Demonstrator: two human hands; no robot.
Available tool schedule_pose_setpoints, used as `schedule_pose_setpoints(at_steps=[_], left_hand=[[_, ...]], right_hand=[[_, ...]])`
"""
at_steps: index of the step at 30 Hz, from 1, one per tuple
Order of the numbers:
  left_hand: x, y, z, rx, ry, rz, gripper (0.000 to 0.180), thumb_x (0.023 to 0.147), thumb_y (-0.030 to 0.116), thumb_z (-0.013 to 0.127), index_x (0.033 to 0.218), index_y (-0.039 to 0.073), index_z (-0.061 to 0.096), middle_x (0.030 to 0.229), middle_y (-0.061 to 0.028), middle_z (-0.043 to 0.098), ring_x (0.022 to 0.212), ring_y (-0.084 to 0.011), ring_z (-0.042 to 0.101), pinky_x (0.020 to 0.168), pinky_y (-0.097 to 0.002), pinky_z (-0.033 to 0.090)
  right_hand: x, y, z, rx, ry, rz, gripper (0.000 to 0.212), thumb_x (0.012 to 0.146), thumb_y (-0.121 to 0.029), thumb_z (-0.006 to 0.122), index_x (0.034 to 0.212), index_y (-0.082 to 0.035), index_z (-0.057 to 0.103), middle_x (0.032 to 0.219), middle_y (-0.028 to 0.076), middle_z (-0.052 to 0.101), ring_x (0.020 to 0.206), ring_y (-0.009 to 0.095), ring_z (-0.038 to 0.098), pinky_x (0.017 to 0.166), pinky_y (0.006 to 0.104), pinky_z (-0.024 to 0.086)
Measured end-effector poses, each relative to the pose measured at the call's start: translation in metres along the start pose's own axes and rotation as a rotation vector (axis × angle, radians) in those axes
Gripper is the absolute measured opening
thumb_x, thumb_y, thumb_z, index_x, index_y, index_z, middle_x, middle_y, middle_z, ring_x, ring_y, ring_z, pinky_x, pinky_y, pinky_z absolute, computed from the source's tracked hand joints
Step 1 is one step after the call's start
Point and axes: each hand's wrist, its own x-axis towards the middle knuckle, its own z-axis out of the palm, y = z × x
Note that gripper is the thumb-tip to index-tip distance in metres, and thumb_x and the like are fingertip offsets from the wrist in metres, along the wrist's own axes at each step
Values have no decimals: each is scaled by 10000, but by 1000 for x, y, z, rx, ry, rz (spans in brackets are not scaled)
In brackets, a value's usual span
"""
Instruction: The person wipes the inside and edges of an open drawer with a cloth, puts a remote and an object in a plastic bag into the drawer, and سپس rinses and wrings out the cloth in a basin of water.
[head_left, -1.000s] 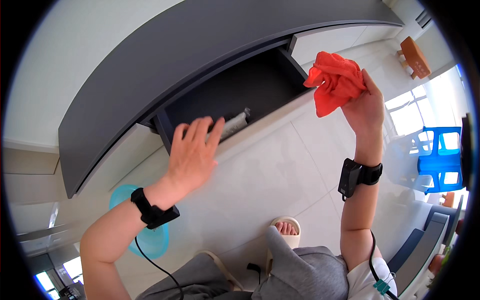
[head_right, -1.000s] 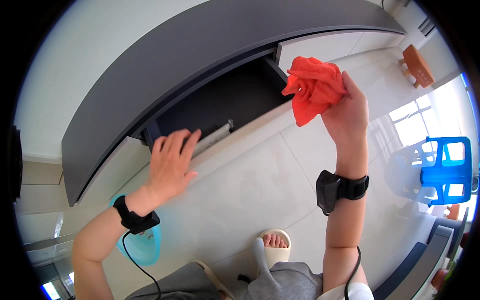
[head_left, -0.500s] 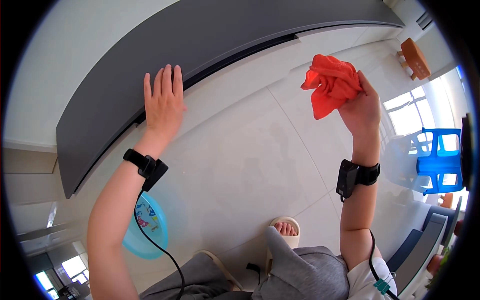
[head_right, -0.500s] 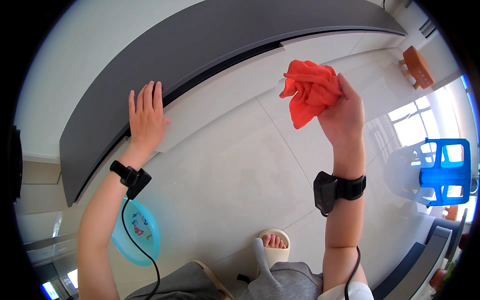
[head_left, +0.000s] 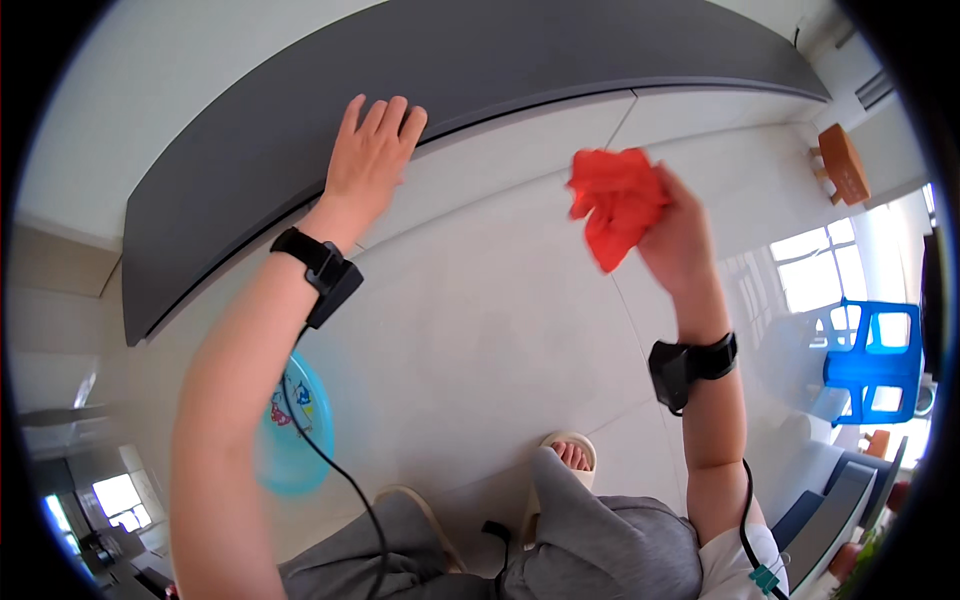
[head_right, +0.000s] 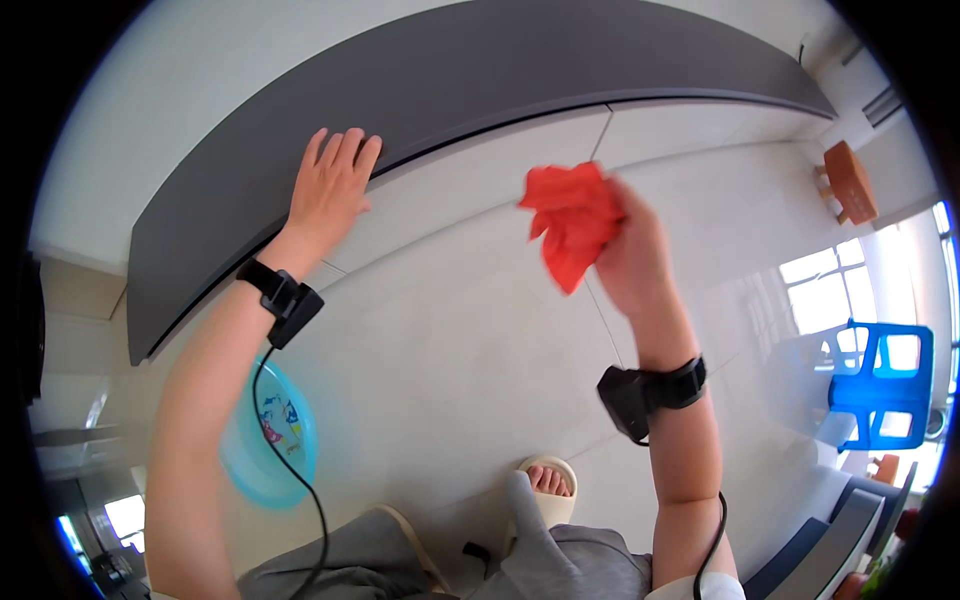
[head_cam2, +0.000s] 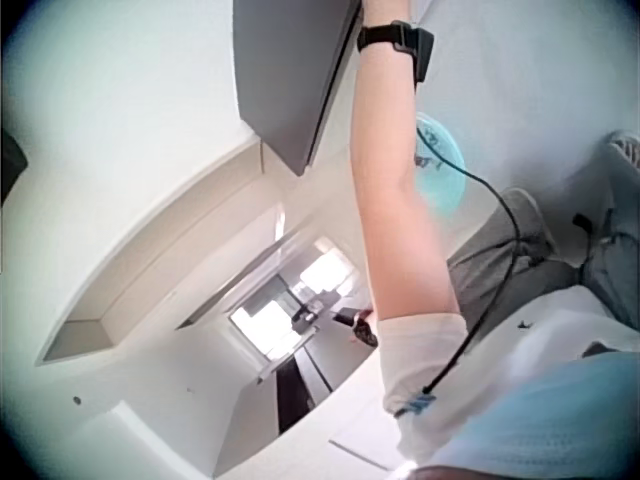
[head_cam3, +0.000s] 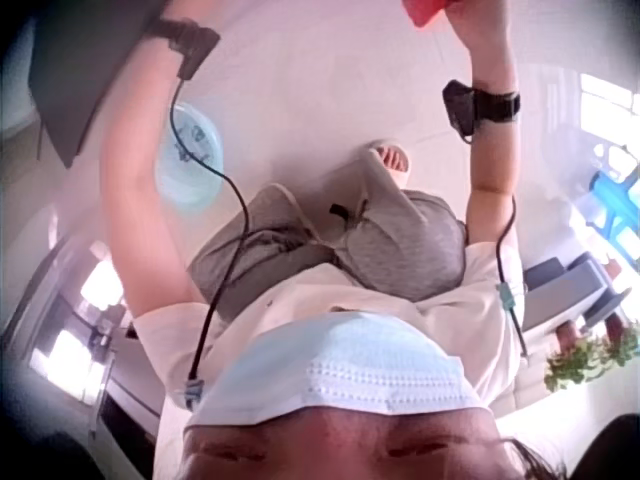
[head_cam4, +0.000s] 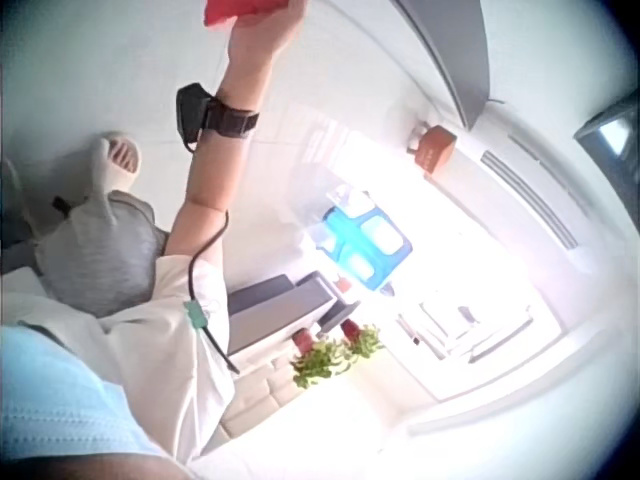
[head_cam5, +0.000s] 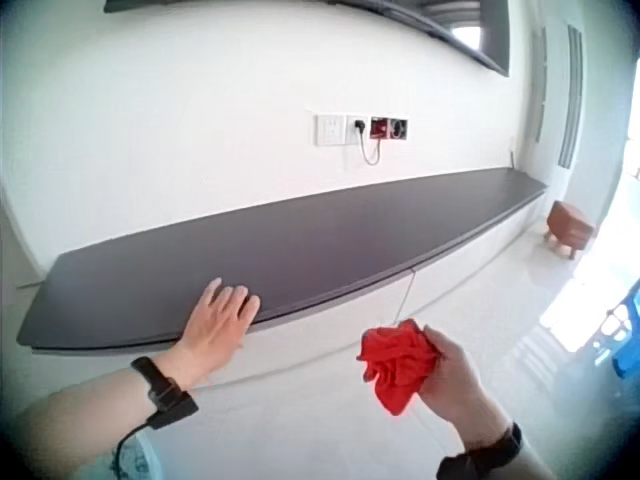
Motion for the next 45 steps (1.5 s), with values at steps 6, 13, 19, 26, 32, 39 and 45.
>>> schedule_pose_setpoints(at_steps=[6,13,19,26,32,39,45], left_hand=[[-88,-30,-55,-597,-242,-46,557,815,134,656,1304,103,390,1165,-115,494,1117,-269,493,968,-381,401],[-282,-81,-63,-1642,-498,-758,688,842,161,660,1415,124,282,1272,-136,492,1110,-229,517,924,-364,432],[-383,-71,-39,-1629,-265,-1167,350,850,191,647,1144,30,545,966,-93,625,926,-188,597,825,-315,472],[-438,-75,-11,-1242,-361,-1237,390,761,157,668,1110,51,529,1000,-171,632,940,-298,610,799,-362,486],[-465,-53,24,-1176,-798,-1035,529,652,135,665,1158,71,523,1035,-151,640,962,-324,609,807,-380,493],[-464,-44,22,-1115,-1017,-956,348,659,47,613,1003,29,653,999,-208,631,930,-355,600,777,-395,493],[-486,-16,52,-980,-956,-940,323,671,-15,599,989,15,651,987,-218,630,949,-376,594,789,-411,487]], right_hand=[[-12,88,90,-561,-356,419,490,979,-454,381,1133,-21,548,1002,80,636,827,135,557,773,267,440],[-16,186,245,-874,-846,593,421,965,-380,448,1152,-17,554,1007,65,584,877,135,517,798,299,420],[-20,287,293,-827,-847,463,334,794,-216,673,961,25,515,892,129,604,794,211,595,714,324,479],[-32,392,286,-1375,-839,210,559,682,-202,737,1116,-18,436,939,201,563,918,340,594,785,392,482],[-45,437,269,-1551,-1023,135,566,674,-150,719,1155,-64,434,961,202,592,937,386,590,787,442,491],[-74,430,251,-1822,-1325,151,429,716,-104,673,1123,-46,550,1155,199,511,1016,389,570,819,456,509],[-85,451,242,-1974,-1303,81,247,763,-89,626,1002,-27,640,1207,194,471,1042,361,564,816,453,515]])
